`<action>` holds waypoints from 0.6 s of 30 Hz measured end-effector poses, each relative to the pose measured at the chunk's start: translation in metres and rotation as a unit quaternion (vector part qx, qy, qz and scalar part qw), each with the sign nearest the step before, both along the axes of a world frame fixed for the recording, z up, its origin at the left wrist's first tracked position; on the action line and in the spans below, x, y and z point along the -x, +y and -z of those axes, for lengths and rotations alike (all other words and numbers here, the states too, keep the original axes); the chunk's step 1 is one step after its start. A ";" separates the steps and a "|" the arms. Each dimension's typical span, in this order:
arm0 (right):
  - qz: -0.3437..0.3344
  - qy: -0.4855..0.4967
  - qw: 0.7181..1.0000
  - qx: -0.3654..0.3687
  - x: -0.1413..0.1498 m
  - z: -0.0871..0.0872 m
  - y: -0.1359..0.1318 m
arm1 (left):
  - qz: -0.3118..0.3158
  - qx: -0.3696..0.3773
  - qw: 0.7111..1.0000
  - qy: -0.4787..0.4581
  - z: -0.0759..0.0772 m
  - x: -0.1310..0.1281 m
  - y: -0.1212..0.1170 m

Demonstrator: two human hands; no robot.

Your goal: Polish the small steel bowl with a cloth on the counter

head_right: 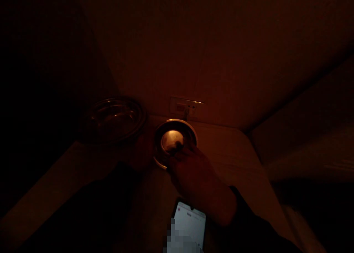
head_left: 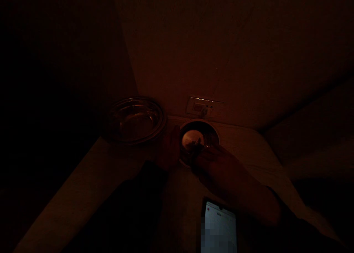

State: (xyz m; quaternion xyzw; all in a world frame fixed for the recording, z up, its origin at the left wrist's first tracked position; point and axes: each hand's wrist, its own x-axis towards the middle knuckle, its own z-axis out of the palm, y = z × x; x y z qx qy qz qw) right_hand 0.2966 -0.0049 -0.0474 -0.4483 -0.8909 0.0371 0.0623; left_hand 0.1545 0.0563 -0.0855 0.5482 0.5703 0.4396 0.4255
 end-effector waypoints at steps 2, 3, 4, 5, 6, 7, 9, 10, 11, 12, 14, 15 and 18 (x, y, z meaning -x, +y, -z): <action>0.007 0.004 1.000 -0.006 0.002 0.002 -0.001 | -0.005 0.002 1.000 -0.012 0.001 -0.001 0.001; 0.019 0.020 1.000 -0.013 0.005 0.005 -0.001 | -0.014 0.004 1.000 -0.014 0.001 -0.001 0.001; 0.029 0.039 0.999 -0.018 0.008 0.007 -0.001 | -0.025 0.006 1.000 -0.011 0.001 -0.001 0.001; 0.043 0.059 0.997 -0.030 0.011 0.009 -0.002 | -0.035 0.008 0.999 -0.003 0.001 -0.002 0.001; 0.051 0.073 0.995 -0.037 0.013 0.010 -0.002 | -0.043 0.011 0.999 0.008 0.001 -0.002 0.001; 0.052 0.074 0.995 -0.035 0.014 0.009 -0.003 | -0.048 0.014 0.999 0.017 0.001 -0.002 0.001; 0.043 0.051 0.998 -0.023 0.012 0.006 -0.003 | -0.042 0.019 0.999 0.018 0.001 -0.002 0.000; 0.038 0.036 0.999 -0.014 0.010 0.004 -0.003 | -0.035 0.024 0.999 0.012 0.001 -0.002 0.000; 0.035 0.026 0.999 -0.007 0.008 0.003 -0.003 | -0.030 0.030 0.999 0.007 0.000 -0.002 0.000; 0.035 0.024 0.999 -0.003 0.007 0.003 -0.003 | -0.027 0.033 0.999 0.004 0.000 -0.002 0.000; 0.047 0.042 0.998 -0.007 0.009 0.006 -0.003 | -0.029 0.024 0.999 0.004 0.000 -0.002 0.000; 0.055 0.055 0.997 -0.015 0.011 0.009 -0.003 | -0.028 0.019 0.999 0.008 -0.001 -0.002 0.000; 0.058 0.060 0.996 -0.035 0.014 0.012 -0.003 | -0.025 0.022 0.999 0.016 -0.003 -0.002 0.000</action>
